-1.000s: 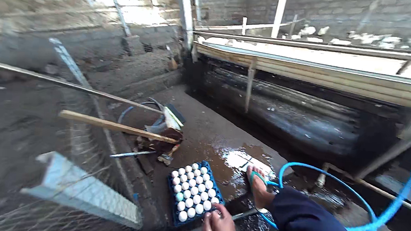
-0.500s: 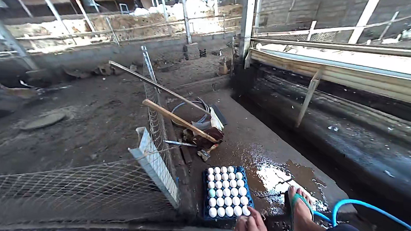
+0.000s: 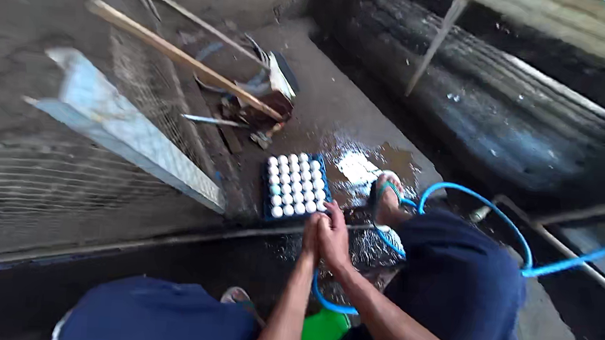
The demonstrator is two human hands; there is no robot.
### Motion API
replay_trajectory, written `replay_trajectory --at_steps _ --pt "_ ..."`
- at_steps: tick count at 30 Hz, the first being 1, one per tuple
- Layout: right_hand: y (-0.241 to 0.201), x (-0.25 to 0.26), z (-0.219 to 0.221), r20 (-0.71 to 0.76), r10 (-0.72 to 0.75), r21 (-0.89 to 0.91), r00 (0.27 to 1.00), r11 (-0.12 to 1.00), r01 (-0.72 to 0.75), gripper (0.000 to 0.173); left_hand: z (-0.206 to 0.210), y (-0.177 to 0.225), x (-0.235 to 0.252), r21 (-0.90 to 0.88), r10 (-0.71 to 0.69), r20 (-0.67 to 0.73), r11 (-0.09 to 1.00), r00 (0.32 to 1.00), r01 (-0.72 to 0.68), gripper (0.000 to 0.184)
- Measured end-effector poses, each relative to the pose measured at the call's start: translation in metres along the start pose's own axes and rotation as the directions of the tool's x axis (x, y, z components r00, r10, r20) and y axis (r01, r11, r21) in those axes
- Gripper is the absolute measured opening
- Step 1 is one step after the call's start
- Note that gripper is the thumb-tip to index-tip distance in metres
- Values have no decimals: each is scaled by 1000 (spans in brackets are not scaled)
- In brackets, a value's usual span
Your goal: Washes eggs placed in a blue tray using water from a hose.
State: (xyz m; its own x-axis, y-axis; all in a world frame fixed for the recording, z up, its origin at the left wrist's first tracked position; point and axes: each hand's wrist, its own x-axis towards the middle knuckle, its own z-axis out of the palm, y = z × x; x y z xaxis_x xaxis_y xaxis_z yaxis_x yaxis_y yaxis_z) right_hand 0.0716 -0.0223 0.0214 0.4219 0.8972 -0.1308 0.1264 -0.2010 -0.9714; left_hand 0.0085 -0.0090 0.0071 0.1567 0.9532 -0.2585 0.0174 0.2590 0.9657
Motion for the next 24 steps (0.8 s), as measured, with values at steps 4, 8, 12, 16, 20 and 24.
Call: replay_trajectory --at_steps 4,8,12,16,20,24 --pt "12 28 -5 51 288 120 956 949 -292 39 -4 0 -5 -197 -197 64 958 978 206 55" --pt "12 36 -6 67 442 268 894 855 -443 38 -5 -1 -1 -204 -258 78 941 963 269 49" --pt "0 4 2 27 36 -73 999 997 -34 44 -8 3 5 -242 -177 83 951 981 192 45" --pt "10 26 -3 -56 235 52 970 971 -232 37 -8 4 1 -137 -250 158 952 955 272 49" --pt "6 0 4 1 140 47 990 989 -139 38 -6 -3 -1 -29 -123 53 992 991 125 45" --pt "9 19 0 -55 293 105 955 952 -286 33 -3 -4 -1 6 -191 12 982 981 191 44"
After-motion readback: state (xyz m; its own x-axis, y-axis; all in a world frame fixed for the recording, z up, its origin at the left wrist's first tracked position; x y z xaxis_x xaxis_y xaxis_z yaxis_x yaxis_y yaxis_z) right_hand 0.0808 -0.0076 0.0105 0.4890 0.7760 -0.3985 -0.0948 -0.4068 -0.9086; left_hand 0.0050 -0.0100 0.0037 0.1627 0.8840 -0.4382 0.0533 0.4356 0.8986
